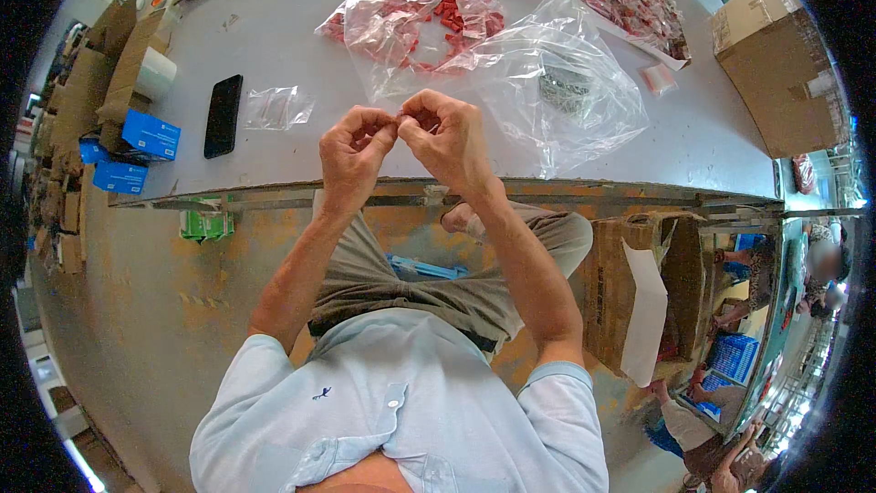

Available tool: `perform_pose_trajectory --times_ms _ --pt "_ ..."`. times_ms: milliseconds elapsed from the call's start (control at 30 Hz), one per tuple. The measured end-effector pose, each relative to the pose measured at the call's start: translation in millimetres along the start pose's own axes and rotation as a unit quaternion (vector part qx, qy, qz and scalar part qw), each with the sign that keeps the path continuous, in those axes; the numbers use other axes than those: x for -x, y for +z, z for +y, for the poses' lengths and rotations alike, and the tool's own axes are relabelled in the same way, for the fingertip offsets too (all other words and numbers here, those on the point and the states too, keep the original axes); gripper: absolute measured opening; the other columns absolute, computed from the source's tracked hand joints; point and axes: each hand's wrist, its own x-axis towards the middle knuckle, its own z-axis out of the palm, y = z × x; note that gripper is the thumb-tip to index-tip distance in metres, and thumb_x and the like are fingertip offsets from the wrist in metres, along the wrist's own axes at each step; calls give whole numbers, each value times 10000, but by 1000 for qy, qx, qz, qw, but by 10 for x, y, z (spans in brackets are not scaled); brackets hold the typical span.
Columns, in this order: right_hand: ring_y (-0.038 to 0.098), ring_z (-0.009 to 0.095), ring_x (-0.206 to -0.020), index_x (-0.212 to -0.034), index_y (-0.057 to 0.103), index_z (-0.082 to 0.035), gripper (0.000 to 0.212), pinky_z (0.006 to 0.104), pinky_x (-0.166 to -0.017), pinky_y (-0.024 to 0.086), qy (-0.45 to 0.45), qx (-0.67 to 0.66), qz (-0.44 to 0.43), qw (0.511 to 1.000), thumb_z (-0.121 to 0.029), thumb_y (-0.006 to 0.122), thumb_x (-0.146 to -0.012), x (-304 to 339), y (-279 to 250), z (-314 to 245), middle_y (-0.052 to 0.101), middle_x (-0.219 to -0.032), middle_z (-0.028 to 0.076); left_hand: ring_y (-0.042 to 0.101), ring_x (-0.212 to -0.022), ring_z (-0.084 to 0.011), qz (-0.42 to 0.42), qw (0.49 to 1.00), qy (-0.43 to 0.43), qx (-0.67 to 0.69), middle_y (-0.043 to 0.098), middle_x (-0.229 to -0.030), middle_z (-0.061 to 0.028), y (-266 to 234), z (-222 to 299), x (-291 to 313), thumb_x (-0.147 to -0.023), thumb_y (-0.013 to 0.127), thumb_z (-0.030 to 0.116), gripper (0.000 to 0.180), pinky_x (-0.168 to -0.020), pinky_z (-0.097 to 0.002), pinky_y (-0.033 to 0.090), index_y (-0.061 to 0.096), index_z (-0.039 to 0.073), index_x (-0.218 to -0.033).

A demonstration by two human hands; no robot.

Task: Manually packaging small red plastic components into small resealable bags.

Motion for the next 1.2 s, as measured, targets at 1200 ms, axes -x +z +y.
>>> perform_pose_trajectory --times_ms 1200 --pt "578 73 -591 -896 694 14 143 249 -526 472 67 39 -10 997 -108 623 -878 -11 -86 -6 646 -699 18 630 -728 -194 -27 926 284 -247 621 -855 -72 -52 0 -118 -864 708 -49 173 -667 -337 538 703 9 -1027"
